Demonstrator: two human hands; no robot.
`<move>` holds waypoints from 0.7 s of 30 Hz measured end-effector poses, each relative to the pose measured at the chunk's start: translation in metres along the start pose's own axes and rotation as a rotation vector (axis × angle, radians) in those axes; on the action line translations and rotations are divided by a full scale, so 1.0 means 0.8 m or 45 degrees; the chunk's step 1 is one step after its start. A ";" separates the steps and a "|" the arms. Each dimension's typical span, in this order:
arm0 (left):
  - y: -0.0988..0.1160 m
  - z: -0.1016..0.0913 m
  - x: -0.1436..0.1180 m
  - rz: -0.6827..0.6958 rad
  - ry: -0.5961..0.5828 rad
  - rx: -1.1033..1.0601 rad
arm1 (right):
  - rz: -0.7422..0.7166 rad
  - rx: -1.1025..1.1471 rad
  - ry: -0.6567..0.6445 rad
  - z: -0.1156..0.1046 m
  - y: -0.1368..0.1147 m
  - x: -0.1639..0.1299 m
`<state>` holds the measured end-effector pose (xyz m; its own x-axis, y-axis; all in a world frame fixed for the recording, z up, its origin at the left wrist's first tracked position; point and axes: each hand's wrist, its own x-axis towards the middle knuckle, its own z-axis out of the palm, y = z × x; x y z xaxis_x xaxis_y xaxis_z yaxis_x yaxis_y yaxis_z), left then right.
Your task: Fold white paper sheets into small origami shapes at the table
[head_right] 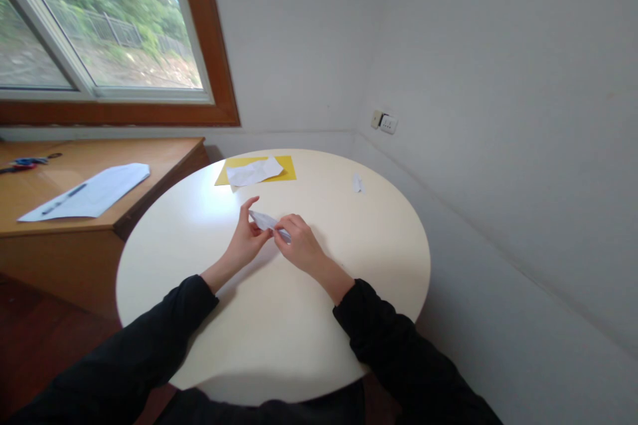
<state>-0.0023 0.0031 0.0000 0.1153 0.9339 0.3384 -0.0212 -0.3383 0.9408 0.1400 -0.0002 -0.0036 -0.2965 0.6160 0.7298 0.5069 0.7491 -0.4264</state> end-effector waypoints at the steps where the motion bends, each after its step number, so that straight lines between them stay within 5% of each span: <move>1: 0.000 0.000 0.000 0.002 0.002 0.000 | -0.010 -0.012 0.003 0.000 0.000 0.000; 13: 0.011 0.005 -0.003 -0.077 -0.014 -0.178 | 0.045 0.102 0.162 -0.002 -0.001 0.003; 21: 0.005 0.002 0.000 -0.070 0.042 -0.197 | 0.597 0.681 0.284 0.003 0.011 0.006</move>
<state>-0.0006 0.0015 0.0036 0.0877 0.9548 0.2841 -0.1691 -0.2668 0.9488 0.1413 0.0096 -0.0049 0.0544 0.8789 0.4739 0.0599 0.4709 -0.8802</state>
